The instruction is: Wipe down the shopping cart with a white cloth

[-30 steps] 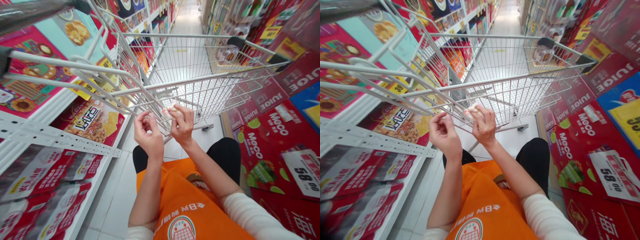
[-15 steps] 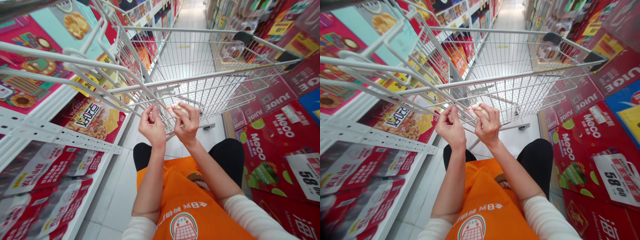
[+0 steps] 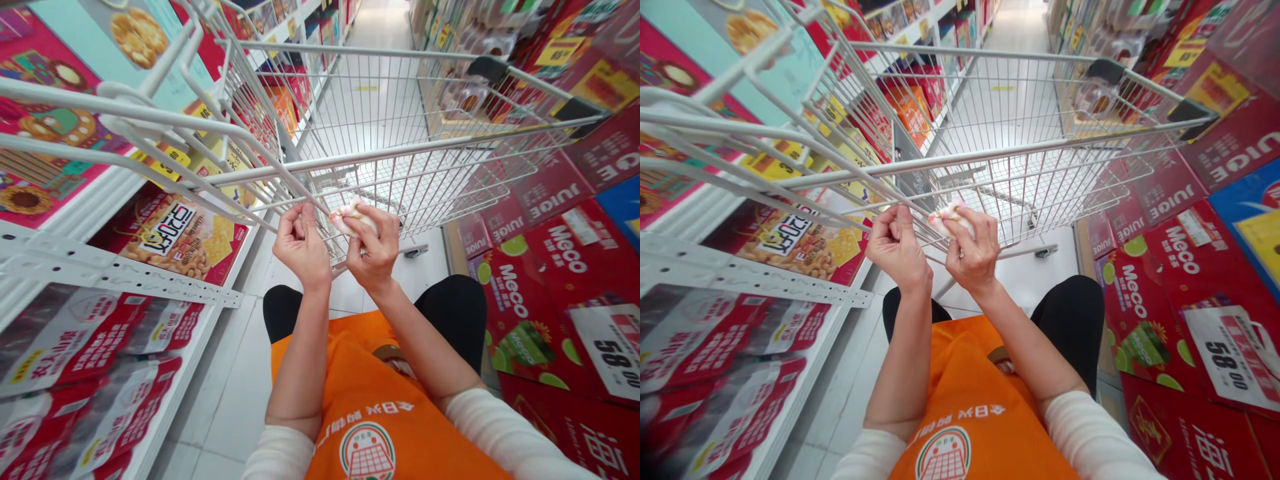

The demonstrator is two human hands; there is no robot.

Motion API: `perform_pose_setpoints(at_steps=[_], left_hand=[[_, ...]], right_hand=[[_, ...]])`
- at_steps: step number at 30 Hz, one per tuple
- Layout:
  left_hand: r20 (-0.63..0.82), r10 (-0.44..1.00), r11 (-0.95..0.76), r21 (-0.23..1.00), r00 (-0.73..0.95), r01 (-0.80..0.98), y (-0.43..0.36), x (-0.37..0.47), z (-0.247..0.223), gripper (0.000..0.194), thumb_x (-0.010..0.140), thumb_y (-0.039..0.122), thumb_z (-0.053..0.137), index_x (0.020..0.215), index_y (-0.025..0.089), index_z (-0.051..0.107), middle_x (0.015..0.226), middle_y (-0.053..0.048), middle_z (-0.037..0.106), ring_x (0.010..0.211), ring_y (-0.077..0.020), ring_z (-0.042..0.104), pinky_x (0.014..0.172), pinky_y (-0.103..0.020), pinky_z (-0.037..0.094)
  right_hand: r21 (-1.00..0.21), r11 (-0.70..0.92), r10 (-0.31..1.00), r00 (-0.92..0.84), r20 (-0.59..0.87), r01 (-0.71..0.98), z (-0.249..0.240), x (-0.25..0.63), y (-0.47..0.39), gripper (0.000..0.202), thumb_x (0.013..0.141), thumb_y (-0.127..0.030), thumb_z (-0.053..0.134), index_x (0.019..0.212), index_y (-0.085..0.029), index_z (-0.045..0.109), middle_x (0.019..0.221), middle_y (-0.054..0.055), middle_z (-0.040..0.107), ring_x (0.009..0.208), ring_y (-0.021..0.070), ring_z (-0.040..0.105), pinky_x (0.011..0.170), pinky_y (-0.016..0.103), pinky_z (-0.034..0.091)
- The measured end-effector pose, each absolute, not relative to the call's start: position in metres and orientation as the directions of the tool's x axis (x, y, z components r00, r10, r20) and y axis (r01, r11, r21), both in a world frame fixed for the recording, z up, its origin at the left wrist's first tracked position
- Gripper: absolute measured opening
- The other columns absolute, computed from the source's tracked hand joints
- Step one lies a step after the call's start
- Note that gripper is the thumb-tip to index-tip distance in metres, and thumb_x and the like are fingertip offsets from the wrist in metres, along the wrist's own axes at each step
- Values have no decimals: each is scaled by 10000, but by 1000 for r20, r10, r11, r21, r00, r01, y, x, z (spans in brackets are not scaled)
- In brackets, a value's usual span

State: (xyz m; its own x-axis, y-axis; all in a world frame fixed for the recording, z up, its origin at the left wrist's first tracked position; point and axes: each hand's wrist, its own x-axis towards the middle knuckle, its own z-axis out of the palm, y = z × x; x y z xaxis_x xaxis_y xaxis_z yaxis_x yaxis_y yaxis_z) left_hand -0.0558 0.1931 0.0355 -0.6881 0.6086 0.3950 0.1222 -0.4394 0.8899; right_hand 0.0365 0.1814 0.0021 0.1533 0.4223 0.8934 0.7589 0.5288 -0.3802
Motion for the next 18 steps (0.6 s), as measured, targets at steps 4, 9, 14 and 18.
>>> perform_pose_setpoints(at_steps=[4, 9, 14, 18], left_hand=[[372, 614, -393, 909, -696, 138, 189, -52, 37, 263, 860, 445, 768, 866, 182, 771, 606, 74, 360, 587, -58, 351, 586, -222, 323], [219, 685, -360, 931, -695, -62, 193, -47, 35, 430, 798, 599, 771, 914, 186, 748, 639, 71, 303, 574, -60, 308, 554, -230, 294], [198, 700, -401, 904, -686, -148, 198, -48, 37, 443, 761, 601, 793, 840, 182, 670, 643, 84, 261, 545, -52, 274, 526, -227, 282], [268, 689, -417, 907, -673, -66, 189, -55, 36, 402, 790, 554, 787, 815, 187, 623, 638, 85, 285, 531, -49, 300, 523, -226, 285]], right_hand=[[-356, 538, 394, 145, 908, 764, 5, 37, 181, 339, 906, -49, 474, 1024, -227, 737, 1131, 87, 702, 1048, 205, 651, 896, 390, 564], [-383, 554, 424, 145, 894, 739, 3, 37, 181, 357, 906, -59, 473, 1062, -234, 743, 1174, 91, 691, 1072, 214, 637, 919, 403, 544], [-408, 551, 488, 115, 865, 728, 2, 33, 179, 357, 909, -81, 481, 1086, -245, 744, 1215, 92, 674, 1116, 231, 614, 948, 425, 531], [-370, 577, 423, 120, 898, 728, 4, 31, 176, 328, 924, -69, 477, 1059, -226, 732, 1168, 96, 682, 1092, 214, 642, 915, 396, 561]])
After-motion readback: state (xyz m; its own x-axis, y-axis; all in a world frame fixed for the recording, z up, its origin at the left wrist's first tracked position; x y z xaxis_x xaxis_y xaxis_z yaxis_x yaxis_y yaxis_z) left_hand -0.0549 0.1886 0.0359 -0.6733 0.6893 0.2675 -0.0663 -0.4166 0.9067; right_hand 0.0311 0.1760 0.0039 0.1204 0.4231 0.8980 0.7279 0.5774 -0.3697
